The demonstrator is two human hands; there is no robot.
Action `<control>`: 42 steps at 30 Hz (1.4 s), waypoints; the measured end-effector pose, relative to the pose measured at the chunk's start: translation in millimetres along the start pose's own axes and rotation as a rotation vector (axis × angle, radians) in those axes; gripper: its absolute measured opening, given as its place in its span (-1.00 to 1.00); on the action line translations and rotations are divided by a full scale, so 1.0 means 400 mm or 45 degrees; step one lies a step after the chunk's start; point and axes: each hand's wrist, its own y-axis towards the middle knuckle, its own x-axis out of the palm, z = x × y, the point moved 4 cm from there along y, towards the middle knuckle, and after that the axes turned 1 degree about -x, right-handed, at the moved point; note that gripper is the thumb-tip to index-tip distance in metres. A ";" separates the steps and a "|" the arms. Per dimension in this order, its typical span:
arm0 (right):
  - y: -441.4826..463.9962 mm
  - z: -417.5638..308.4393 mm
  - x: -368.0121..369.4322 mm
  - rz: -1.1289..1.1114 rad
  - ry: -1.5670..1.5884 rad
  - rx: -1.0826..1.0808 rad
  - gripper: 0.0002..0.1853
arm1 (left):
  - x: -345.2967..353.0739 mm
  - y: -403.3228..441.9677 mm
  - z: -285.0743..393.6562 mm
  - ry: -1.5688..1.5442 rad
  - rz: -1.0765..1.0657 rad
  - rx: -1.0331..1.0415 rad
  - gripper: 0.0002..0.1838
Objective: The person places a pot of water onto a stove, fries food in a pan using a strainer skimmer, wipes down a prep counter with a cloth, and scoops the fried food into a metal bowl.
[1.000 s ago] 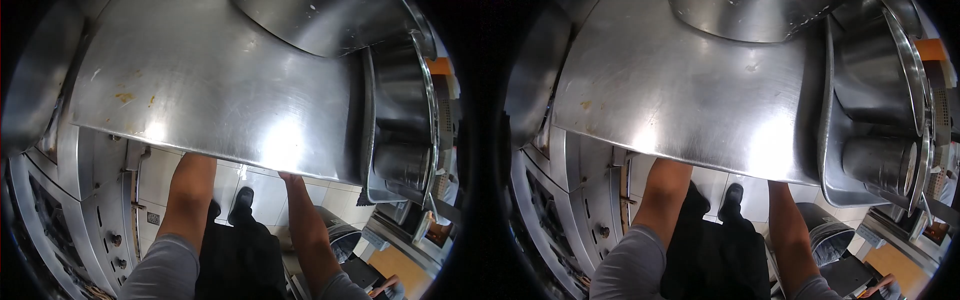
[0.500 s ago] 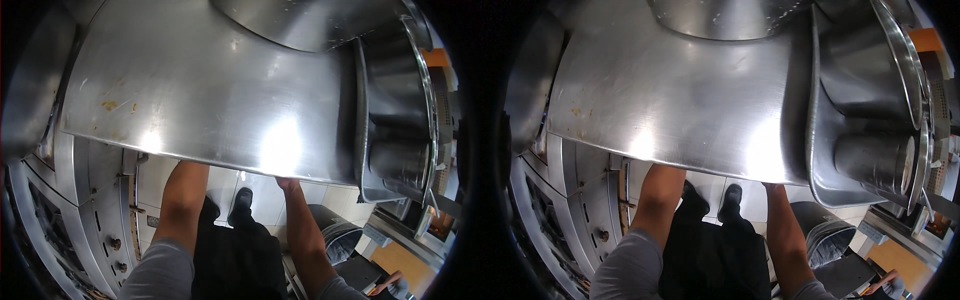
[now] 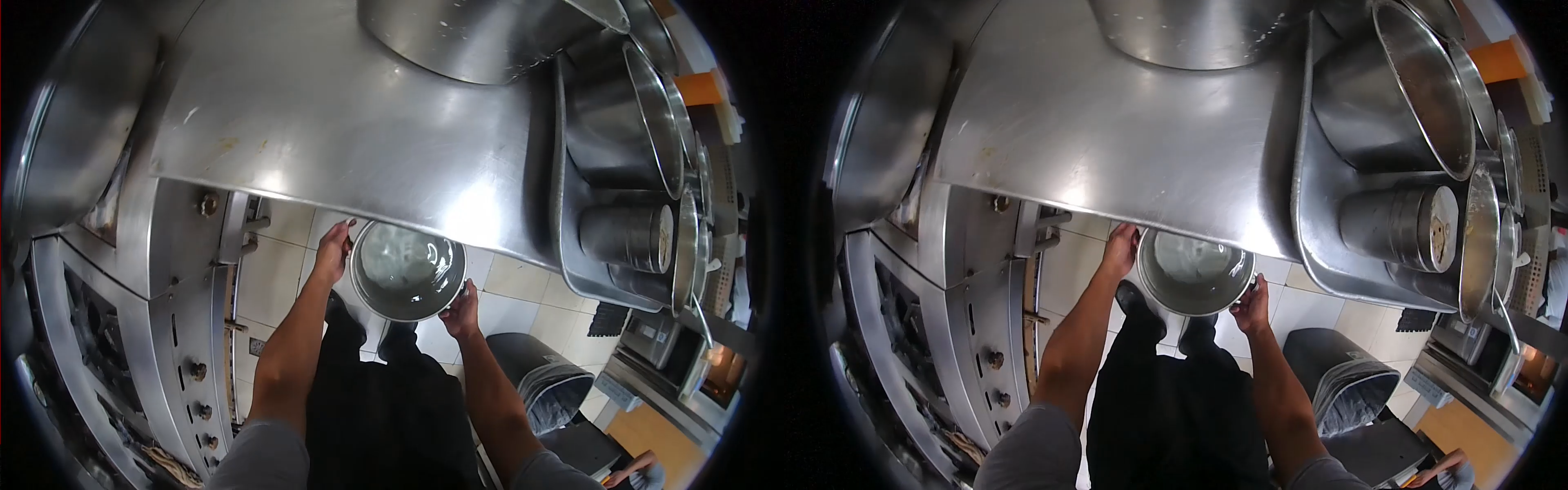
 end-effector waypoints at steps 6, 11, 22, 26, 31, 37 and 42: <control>-0.115 0.060 0.014 0.091 -0.292 0.242 -0.47 | -0.147 -0.274 -0.062 -0.109 0.093 0.000 -0.72; -0.228 0.110 0.003 0.041 -0.350 0.339 -0.46 | -0.208 -0.522 -0.035 -0.064 0.121 0.112 -0.72; -0.622 0.016 0.217 -0.014 -0.737 0.290 -0.48 | -0.169 -1.032 0.100 -0.224 0.204 0.257 -0.64; -0.774 -0.045 0.348 -0.211 -0.995 0.199 -0.45 | -0.144 -1.217 0.134 -0.301 0.419 0.264 -0.65; -0.952 -0.071 0.505 -0.469 -1.236 0.181 -0.46 | -0.118 -1.459 0.154 -0.296 0.540 0.638 -0.70; -1.149 0.011 0.652 -0.655 -1.462 0.183 -0.46 | -0.137 -1.763 0.161 -0.194 0.765 0.749 -0.67; -1.309 0.189 0.708 -0.801 -1.649 0.199 -0.46 | -0.205 -2.017 0.098 -0.351 0.951 0.838 -0.72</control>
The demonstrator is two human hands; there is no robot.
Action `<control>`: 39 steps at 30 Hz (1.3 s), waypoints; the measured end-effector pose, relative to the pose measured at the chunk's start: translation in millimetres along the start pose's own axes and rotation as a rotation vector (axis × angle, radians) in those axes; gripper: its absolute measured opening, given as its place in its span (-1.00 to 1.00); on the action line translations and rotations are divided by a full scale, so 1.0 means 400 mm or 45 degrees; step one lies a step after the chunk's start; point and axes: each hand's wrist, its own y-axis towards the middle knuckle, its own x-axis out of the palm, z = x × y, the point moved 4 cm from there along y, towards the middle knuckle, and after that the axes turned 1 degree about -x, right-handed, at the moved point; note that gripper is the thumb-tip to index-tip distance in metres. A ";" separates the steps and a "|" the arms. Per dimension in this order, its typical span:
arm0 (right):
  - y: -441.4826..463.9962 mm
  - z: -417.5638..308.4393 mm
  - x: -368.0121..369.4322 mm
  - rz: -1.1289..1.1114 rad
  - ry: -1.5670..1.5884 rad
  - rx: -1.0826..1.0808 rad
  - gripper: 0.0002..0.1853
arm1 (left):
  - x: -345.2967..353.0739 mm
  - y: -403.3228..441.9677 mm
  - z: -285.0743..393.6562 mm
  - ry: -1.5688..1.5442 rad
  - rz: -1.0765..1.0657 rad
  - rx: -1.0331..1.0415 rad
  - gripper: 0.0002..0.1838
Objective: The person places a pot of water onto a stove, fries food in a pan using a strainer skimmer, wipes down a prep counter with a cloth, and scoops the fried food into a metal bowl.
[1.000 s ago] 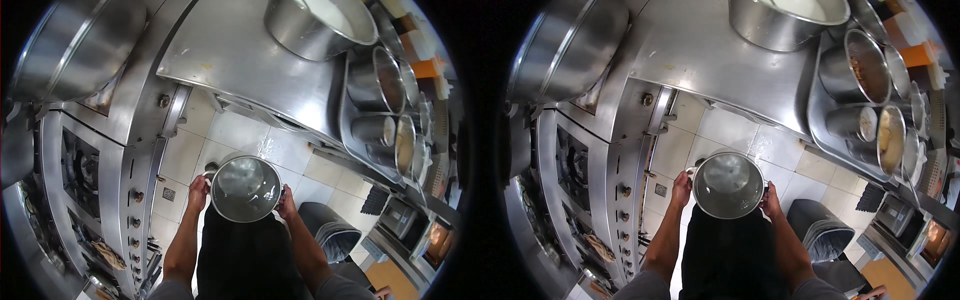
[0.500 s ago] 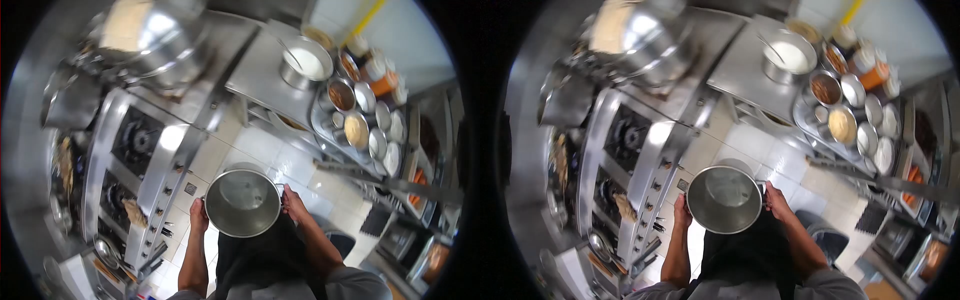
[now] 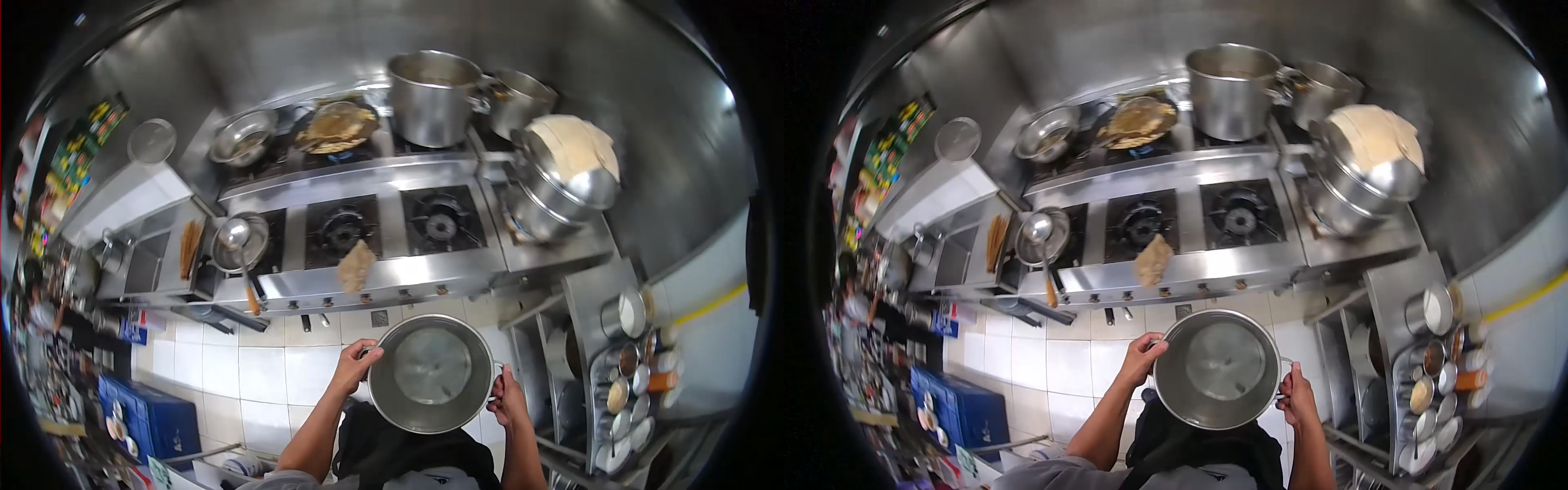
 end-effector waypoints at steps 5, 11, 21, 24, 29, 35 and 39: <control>-0.001 0.064 0.263 -0.124 -0.088 0.111 -0.50 | -0.282 -0.129 0.075 0.006 0.219 -0.004 -0.69; -0.016 0.195 0.706 -0.393 -0.277 0.249 -0.52 | -0.688 -0.312 0.078 0.094 0.630 0.157 -0.64; -0.038 0.424 1.420 -0.897 -0.654 0.608 -0.47 | -1.249 -0.605 0.131 -0.106 1.249 0.218 -0.69; -0.059 0.476 1.621 -1.069 -0.674 0.714 -0.51 | -1.386 -0.673 0.173 -0.246 1.366 0.029 -0.71; -0.090 0.546 1.954 -1.313 -0.772 0.702 -0.60 | -1.614 -0.709 0.246 -0.314 1.553 0.171 -0.65; -0.097 0.622 2.324 -1.543 -0.886 0.659 -0.67 | -1.879 -0.713 0.332 -0.363 1.690 0.224 -0.66; -0.091 0.664 2.536 -1.448 -0.894 0.717 -0.66 | -2.064 -0.692 0.429 -0.315 1.696 0.178 -0.63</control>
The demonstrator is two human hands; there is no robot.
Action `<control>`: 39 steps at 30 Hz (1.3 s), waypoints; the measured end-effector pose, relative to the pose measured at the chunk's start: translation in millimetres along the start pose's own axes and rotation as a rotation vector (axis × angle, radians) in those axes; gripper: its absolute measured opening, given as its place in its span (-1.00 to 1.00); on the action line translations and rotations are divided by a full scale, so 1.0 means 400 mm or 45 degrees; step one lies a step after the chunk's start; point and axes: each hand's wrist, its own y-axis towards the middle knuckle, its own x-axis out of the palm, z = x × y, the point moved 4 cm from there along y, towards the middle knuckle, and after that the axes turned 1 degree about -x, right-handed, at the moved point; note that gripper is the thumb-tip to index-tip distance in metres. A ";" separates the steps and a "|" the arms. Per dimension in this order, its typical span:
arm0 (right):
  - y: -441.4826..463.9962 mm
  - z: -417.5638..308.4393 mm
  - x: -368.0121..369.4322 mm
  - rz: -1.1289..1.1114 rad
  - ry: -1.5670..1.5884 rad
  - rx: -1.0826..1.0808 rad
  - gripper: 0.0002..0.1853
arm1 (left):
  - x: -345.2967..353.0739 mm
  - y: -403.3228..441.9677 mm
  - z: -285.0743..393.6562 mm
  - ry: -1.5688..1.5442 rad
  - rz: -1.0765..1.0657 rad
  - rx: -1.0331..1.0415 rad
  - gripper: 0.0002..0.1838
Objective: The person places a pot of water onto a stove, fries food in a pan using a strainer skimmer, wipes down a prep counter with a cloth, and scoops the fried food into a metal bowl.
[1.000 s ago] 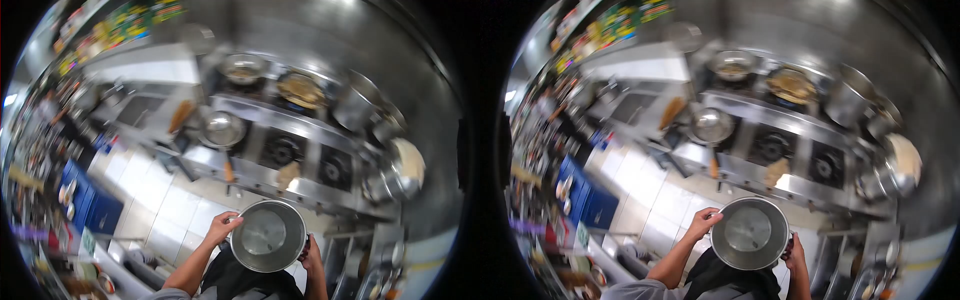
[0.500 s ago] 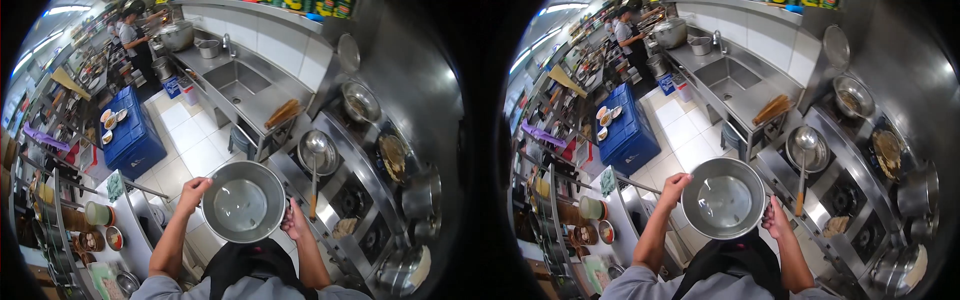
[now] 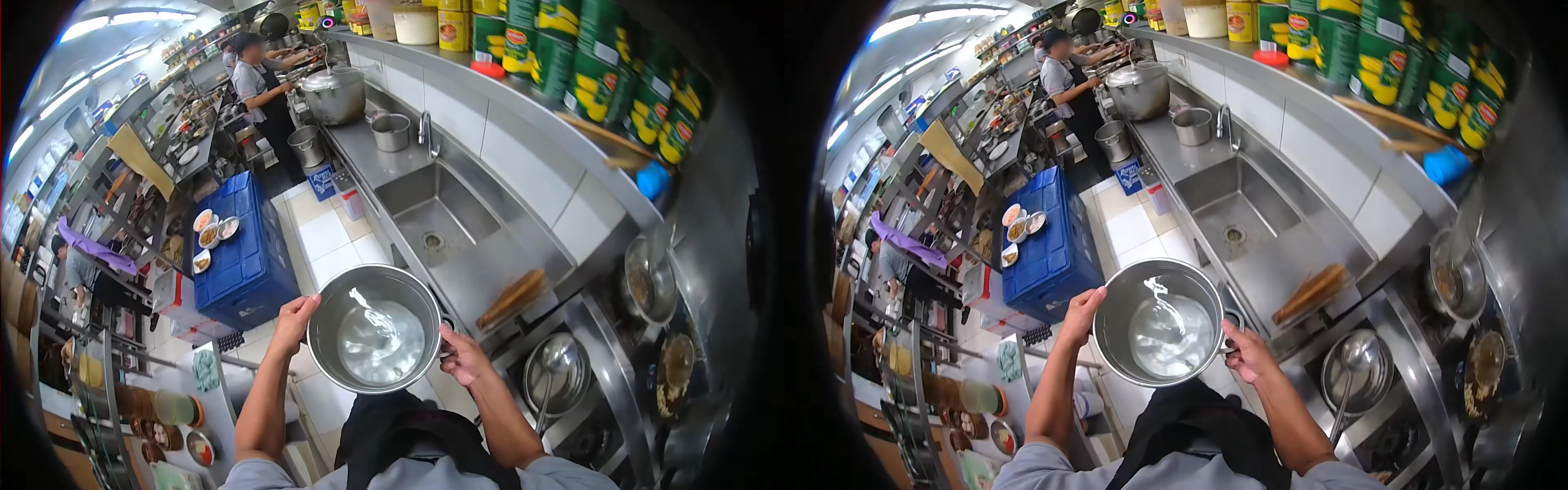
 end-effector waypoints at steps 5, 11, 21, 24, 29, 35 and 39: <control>0.214 -0.115 0.051 0.031 0.086 0.005 -0.69 | 0.029 0.287 0.106 0.149 -0.119 -0.076 -0.56; 0.447 -0.184 0.093 0.065 0.452 0.067 -0.71 | 0.107 0.692 0.212 0.414 -0.371 -0.156 -0.50; 0.702 -0.224 0.138 0.301 0.908 0.089 -0.64 | 0.262 1.105 0.288 0.736 -0.695 -0.397 -0.56; 0.726 -0.222 0.155 0.309 0.920 0.105 -0.64 | 0.282 1.142 0.297 0.732 -0.764 -0.444 -0.56; 0.757 -0.206 0.162 0.452 0.983 0.086 -0.63 | 0.304 1.181 0.296 0.802 -0.837 -0.470 -0.55; 0.753 -0.196 0.178 0.451 1.001 0.056 -0.70 | 0.316 1.193 0.290 0.756 -0.874 -0.492 -0.54; 0.749 -0.177 0.182 0.458 1.007 0.079 -0.70 | 0.308 1.200 0.267 0.791 -0.883 -0.501 -0.55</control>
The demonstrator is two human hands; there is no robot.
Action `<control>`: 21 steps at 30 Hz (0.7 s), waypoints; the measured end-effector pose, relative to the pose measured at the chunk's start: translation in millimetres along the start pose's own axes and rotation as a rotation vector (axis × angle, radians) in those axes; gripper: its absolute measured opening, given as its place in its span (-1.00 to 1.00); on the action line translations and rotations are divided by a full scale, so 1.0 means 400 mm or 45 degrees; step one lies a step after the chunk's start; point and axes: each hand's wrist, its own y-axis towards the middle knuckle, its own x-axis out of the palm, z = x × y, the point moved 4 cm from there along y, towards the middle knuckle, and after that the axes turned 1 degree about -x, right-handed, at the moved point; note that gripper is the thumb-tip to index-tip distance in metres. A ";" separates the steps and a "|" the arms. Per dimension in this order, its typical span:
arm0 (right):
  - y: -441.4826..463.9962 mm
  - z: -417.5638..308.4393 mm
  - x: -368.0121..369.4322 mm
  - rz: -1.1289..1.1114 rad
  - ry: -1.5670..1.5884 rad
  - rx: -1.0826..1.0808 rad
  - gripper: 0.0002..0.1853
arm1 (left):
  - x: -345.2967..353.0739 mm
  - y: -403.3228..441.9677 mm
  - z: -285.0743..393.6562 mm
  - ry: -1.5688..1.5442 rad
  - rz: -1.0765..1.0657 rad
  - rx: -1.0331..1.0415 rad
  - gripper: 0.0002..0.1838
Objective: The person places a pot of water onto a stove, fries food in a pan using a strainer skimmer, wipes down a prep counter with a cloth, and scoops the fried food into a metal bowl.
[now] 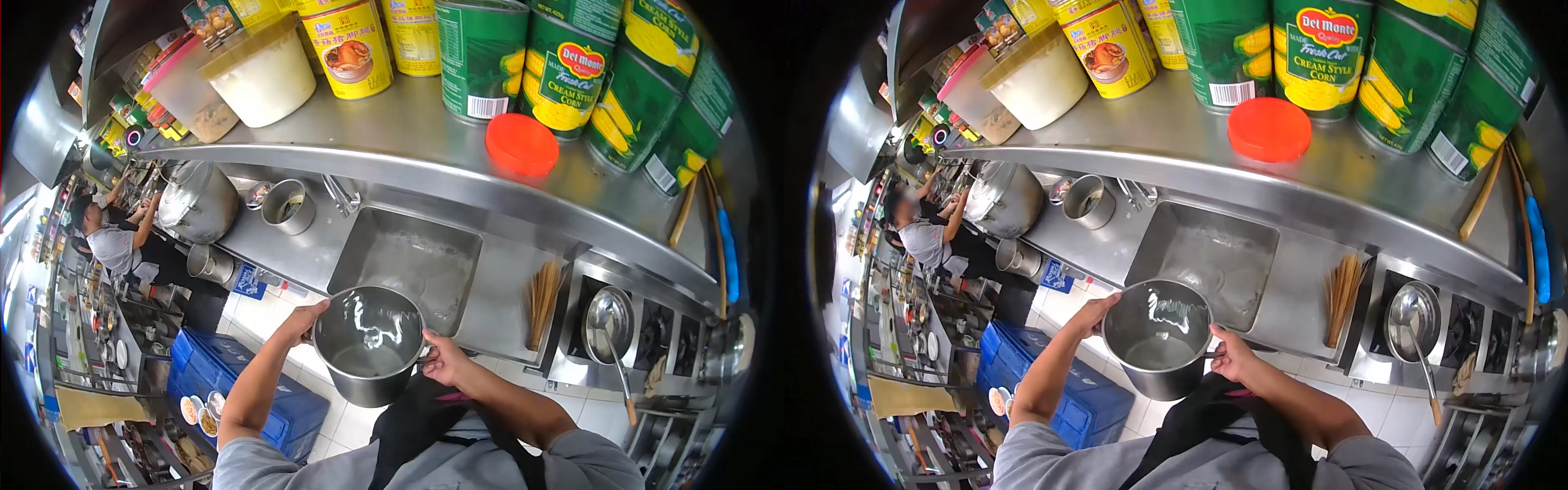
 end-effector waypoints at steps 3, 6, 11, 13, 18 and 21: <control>-0.010 0.014 -0.005 0.035 -0.003 -0.032 -0.70 | 0.010 -0.014 -0.003 -0.001 -0.001 0.014 -0.54; -0.017 0.018 -0.020 0.052 0.004 -0.065 -0.56 | 0.015 -0.002 -0.014 0.013 -0.012 0.000 -0.54; -0.037 0.036 -0.036 0.029 0.013 -0.087 -0.56 | 0.024 0.018 -0.035 0.091 -0.043 -0.056 -0.54; -0.066 0.043 -0.034 0.041 0.002 -0.126 -0.56 | 0.034 -0.004 -0.031 0.053 -0.029 -0.023 -0.53; -0.112 0.055 -0.055 -0.042 -0.019 -0.161 -0.59 | 0.065 -0.112 -0.017 0.010 0.008 0.192 -0.48; -0.126 0.059 -0.090 -0.096 -0.117 -0.250 -0.67 | 0.062 -0.117 -0.049 -0.035 0.058 0.389 -0.44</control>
